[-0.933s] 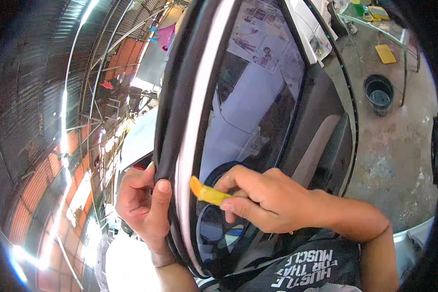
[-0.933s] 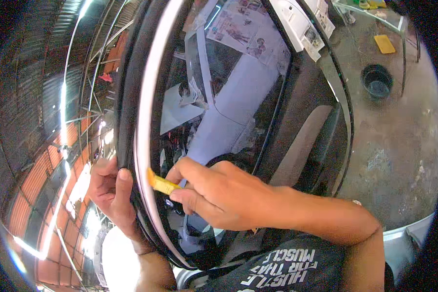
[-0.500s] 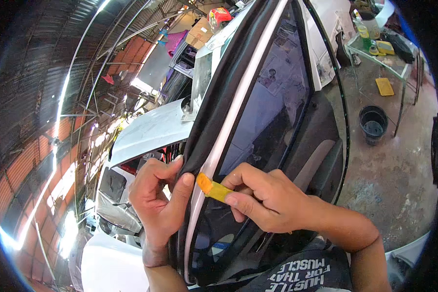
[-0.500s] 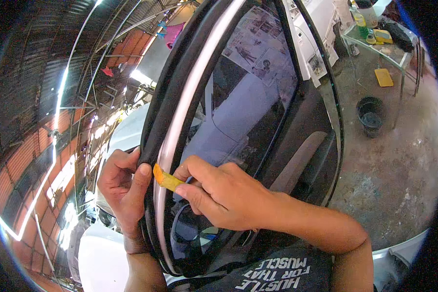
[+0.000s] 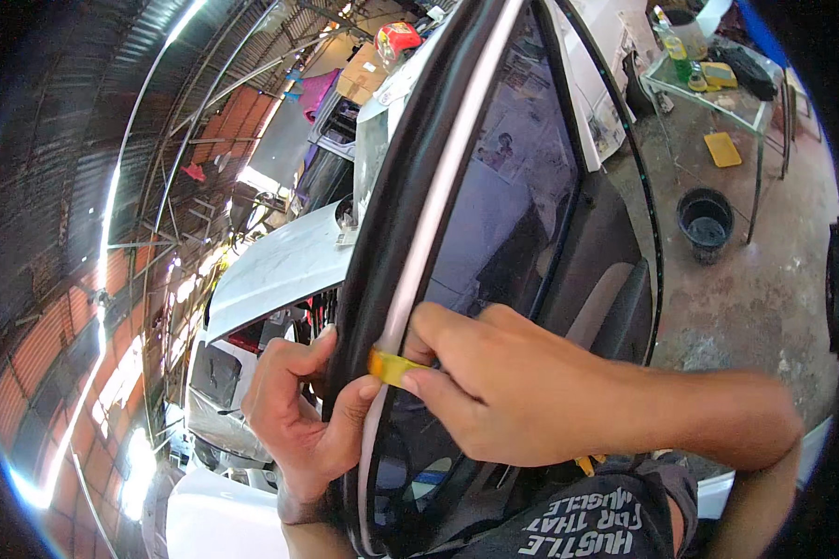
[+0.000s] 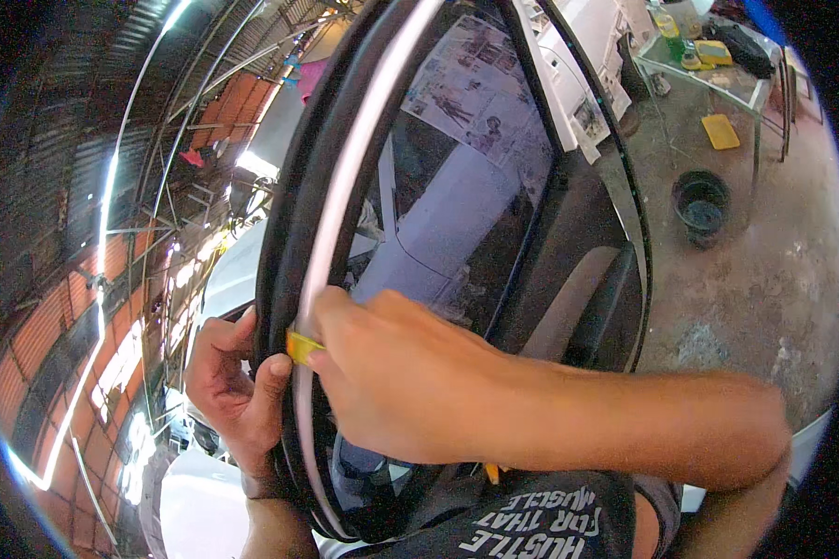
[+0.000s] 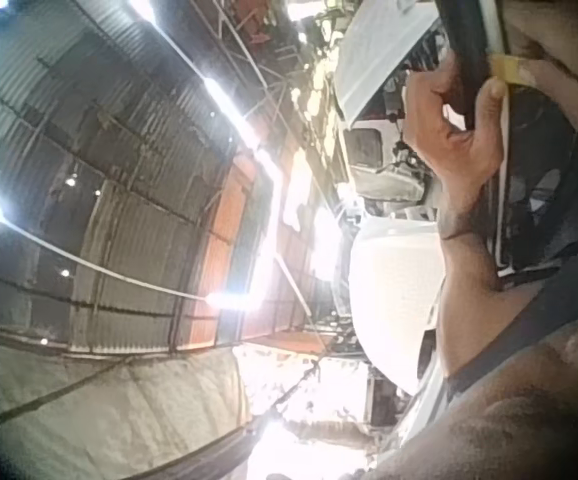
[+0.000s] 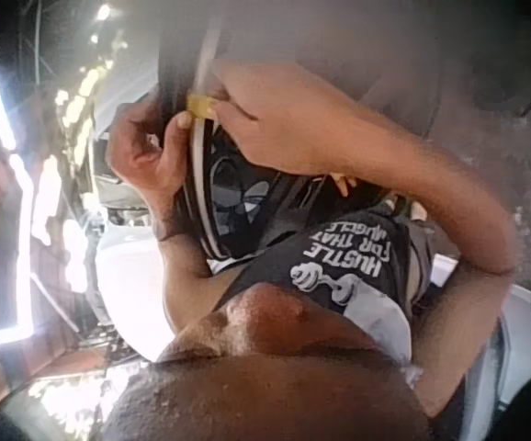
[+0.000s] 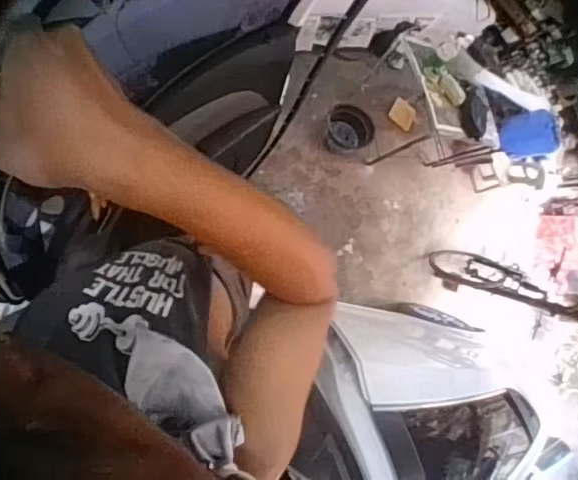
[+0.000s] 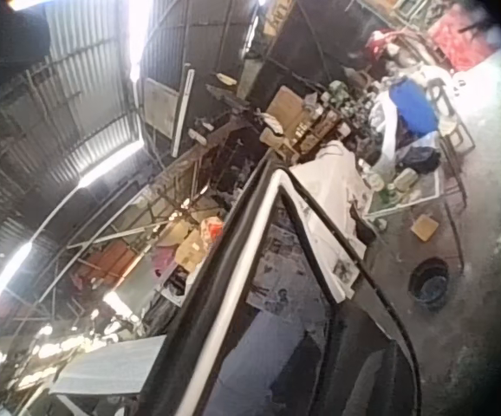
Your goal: The person tucks the rubber weatherstripping into the car door frame around the window using a plastic pry tool.
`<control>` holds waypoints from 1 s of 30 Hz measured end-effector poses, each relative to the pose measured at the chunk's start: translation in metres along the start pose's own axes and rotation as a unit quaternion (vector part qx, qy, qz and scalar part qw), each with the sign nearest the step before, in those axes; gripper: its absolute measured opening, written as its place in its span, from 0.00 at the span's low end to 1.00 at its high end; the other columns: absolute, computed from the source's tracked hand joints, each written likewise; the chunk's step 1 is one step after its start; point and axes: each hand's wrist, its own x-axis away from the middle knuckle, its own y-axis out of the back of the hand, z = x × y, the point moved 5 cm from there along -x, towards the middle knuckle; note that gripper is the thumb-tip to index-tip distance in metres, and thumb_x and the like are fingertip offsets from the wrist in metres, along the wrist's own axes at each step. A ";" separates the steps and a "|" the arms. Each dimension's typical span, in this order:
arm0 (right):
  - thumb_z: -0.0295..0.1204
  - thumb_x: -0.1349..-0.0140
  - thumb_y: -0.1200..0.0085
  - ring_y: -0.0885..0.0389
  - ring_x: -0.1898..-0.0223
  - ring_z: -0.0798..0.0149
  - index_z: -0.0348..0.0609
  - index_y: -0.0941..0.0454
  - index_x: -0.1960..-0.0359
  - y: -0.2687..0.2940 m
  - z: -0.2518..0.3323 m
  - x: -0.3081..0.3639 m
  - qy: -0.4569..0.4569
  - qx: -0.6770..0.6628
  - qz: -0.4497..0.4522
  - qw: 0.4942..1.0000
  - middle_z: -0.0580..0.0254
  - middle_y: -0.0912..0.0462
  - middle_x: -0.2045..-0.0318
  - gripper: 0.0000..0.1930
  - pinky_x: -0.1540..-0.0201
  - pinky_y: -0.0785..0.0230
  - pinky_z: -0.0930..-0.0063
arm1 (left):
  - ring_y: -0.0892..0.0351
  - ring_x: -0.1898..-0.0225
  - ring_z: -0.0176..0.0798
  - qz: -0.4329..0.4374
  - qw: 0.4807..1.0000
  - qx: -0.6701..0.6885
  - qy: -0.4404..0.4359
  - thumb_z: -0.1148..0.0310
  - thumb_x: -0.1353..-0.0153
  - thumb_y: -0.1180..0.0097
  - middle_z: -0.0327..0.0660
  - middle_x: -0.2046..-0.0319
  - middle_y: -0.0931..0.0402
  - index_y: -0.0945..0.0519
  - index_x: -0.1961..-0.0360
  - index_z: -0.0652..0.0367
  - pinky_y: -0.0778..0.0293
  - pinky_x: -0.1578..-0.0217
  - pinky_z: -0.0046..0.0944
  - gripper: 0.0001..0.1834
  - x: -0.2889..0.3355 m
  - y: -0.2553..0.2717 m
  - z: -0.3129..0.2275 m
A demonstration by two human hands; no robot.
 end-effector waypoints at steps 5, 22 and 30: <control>0.31 0.33 0.51 0.21 0.74 0.33 0.32 0.31 0.62 -0.006 0.003 0.000 -0.016 0.004 -0.017 1.000 0.37 0.23 0.80 0.11 0.70 0.31 0.47 | 0.34 0.79 0.26 -0.032 0.999 0.021 0.018 0.47 0.50 0.27 0.34 0.80 0.32 0.22 0.60 0.65 0.40 0.79 0.27 0.31 -0.005 0.002 -0.003; 0.30 0.34 0.51 0.24 0.81 0.31 0.31 0.36 0.57 -0.015 -0.016 0.015 0.098 -0.053 -0.053 0.992 0.35 0.25 0.85 0.13 0.77 0.31 0.40 | 0.40 0.80 0.17 0.214 0.958 0.122 0.145 0.73 0.38 0.37 0.29 0.82 0.28 0.28 0.66 0.64 0.47 0.80 0.23 0.11 -0.049 -0.019 0.012; 0.31 0.33 0.51 0.23 0.79 0.32 0.39 0.38 0.53 -0.006 -0.022 0.012 0.129 -0.074 -0.033 0.988 0.37 0.25 0.84 0.13 0.77 0.33 0.39 | 0.30 0.74 0.19 0.186 0.952 0.152 0.189 0.75 0.37 0.40 0.36 0.75 0.22 0.29 0.63 0.65 0.37 0.72 0.21 0.09 -0.048 -0.018 -0.003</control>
